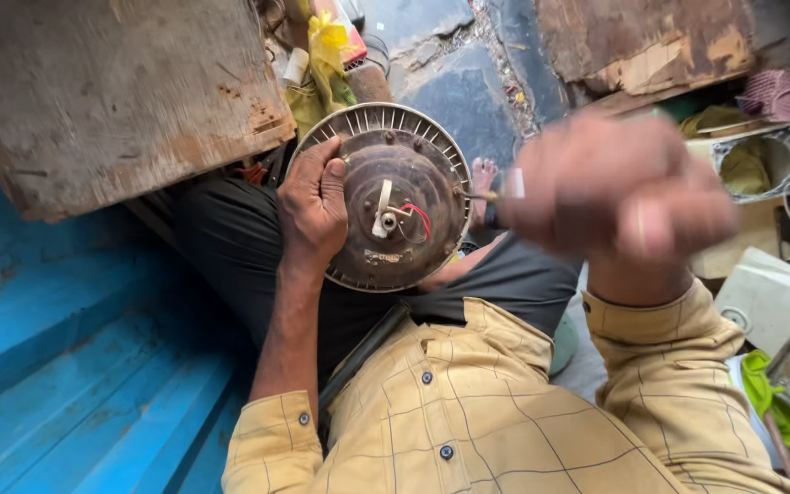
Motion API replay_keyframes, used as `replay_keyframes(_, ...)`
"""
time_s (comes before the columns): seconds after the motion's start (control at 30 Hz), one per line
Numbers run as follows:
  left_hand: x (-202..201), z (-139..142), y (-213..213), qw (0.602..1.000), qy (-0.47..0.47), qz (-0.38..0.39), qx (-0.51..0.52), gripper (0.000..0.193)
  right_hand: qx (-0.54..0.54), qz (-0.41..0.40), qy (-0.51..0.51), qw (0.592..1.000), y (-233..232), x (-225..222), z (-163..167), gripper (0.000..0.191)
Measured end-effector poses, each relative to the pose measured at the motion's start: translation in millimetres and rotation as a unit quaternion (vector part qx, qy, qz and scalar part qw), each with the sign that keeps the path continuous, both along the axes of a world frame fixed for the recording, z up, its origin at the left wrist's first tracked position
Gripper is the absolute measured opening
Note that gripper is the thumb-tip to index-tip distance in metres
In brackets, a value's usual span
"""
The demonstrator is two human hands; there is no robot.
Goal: The person sits on the floor and uses a screwdriver and a metal pipe to adjust and tighten components on an electric motor. They repeatedly tap the motor housing with the pipe and use the screwdriver to manipulate internal parts.
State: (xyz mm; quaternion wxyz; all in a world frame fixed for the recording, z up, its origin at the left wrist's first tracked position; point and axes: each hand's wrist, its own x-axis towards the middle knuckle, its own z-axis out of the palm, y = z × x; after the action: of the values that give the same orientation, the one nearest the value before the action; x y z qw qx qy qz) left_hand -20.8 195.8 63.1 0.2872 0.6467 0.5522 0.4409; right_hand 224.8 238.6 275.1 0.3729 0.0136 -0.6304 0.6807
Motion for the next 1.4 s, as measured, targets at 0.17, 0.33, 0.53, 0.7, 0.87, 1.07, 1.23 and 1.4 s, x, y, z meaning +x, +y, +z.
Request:
replay_keyframes(0.17,1,-1,-6,1.0,-0.006,0.012,0.009,0.025,-0.015,-0.316,-0.016,0.949,-22,-12,10,0.039)
replay_keyframes(0.33,-1,-2,-3,0.999,-0.006,0.008,0.032,0.024,-0.088,-0.125,-0.005,0.988,-13,-11,12,0.036)
replay_keyframes(0.53,1,6,-1,1.0,0.005,0.01,0.016,0.027,-0.101,-0.249,-0.034,0.963,-29,-10,-5,0.037)
replay_keyframes(0.7,0,7,-1,1.0,0.006,0.005,0.008,0.029,-0.081,-0.102,-0.048,0.99,-18,7,-28,0.046)
replay_keyframes(0.87,0,8,-1,1.0,0.024,0.018,0.001,0.029,-0.088,-0.103,-0.06,0.989,-22,13,-40,0.041)
replay_keyframes(1.07,2,6,-4,1.0,0.018,0.013,0.017,0.029,-0.116,-0.349,-0.075,0.927,-36,-9,-1,0.024)
replay_keyframes(1.23,5,12,-6,1.0,0.023,0.015,0.013,0.029,-0.069,-0.074,-0.048,0.994,-27,-8,23,0.032)
replay_keyframes(1.4,17,49,-12,0.998,0.015,0.02,0.062,0.034,-0.105,-0.186,-0.092,0.973,-44,9,-4,0.041)
